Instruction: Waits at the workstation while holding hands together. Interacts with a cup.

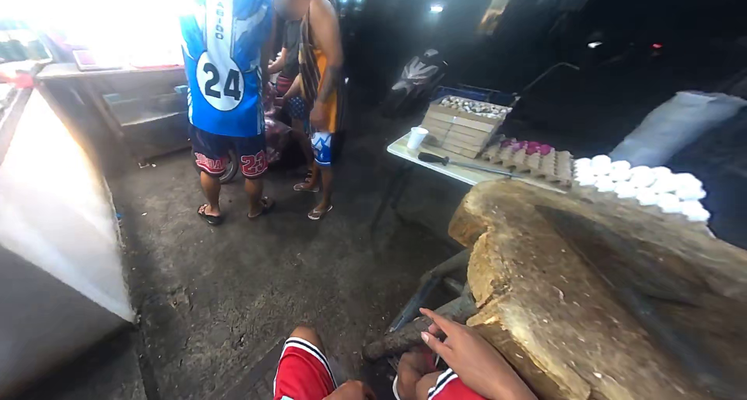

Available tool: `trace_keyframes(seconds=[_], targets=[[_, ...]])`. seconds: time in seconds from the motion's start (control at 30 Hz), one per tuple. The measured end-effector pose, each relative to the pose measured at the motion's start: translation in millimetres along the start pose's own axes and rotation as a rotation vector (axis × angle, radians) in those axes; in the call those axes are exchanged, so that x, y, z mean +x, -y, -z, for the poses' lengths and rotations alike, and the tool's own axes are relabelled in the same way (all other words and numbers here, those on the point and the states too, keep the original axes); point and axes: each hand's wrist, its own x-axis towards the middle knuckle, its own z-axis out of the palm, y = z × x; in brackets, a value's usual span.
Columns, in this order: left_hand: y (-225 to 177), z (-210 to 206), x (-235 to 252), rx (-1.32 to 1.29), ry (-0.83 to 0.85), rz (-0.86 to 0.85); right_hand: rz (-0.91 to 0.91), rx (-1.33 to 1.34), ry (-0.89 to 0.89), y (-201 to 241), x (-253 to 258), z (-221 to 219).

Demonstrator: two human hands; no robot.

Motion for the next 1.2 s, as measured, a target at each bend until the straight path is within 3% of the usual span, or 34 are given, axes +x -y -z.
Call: trace_keyframes(seconds=[0.57,1.2], targets=[[20,14,12,-0.147,0.009,0.215,0.087,0.154,-0.08,-8,-5,4],[19,9,13,-0.123,-0.019,0.228,0.094,0.246,-0.063,-5,-11,14]])
